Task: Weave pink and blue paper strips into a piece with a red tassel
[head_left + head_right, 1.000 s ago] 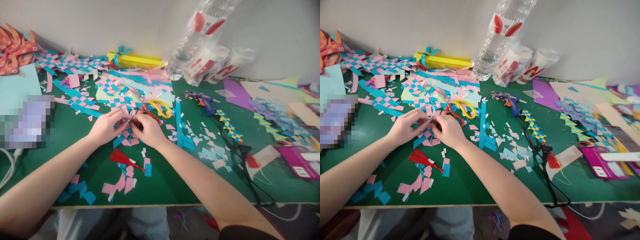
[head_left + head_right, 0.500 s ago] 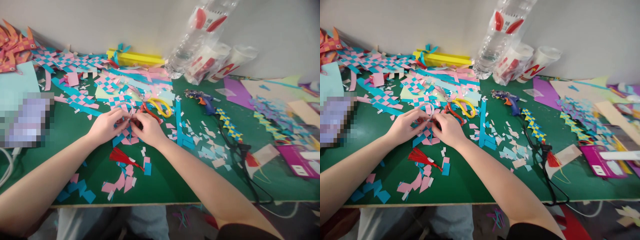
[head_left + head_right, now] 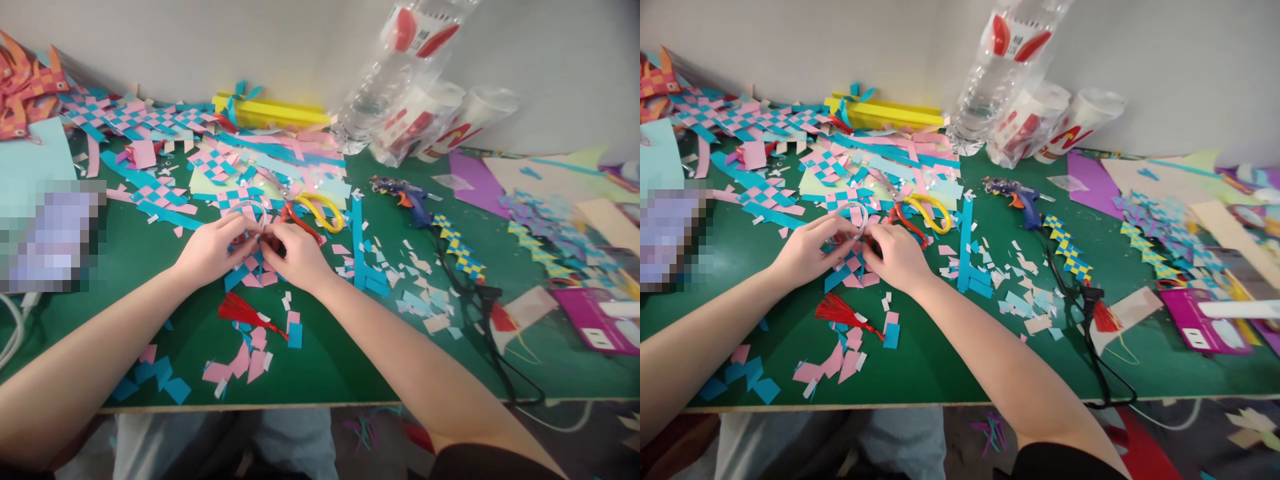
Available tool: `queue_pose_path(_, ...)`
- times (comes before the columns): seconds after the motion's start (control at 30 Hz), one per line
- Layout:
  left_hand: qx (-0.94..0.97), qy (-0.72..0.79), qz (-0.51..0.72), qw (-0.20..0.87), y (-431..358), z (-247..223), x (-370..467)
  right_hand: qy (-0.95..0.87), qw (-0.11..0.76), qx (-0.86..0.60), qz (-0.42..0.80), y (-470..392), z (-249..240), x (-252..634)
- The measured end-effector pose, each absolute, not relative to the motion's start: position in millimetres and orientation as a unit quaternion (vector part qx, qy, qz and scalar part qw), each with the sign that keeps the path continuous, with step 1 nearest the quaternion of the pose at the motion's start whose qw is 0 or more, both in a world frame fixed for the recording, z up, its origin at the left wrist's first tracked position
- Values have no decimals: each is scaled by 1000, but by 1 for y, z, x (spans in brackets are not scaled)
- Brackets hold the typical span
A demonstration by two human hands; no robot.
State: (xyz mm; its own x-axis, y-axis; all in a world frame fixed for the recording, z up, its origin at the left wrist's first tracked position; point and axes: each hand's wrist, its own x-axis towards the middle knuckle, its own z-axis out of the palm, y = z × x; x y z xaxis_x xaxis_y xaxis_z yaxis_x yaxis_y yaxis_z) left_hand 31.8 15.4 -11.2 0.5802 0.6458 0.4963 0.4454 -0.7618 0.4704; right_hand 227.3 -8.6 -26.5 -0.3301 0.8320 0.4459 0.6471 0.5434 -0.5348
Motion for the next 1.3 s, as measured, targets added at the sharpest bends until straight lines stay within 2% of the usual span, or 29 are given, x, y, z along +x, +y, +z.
queue_pose_path(1.0,875,326,322,154,13,-9,33,-804,342,-464,144,-8,-24,228)
queue_pose_path(1.17,858,353,350,131,13,-8,33,-781,396,-453,164,-11,-21,228)
queue_pose_path(1.3,817,405,394,112,14,-5,32,-737,450,-495,95,-8,-17,235)
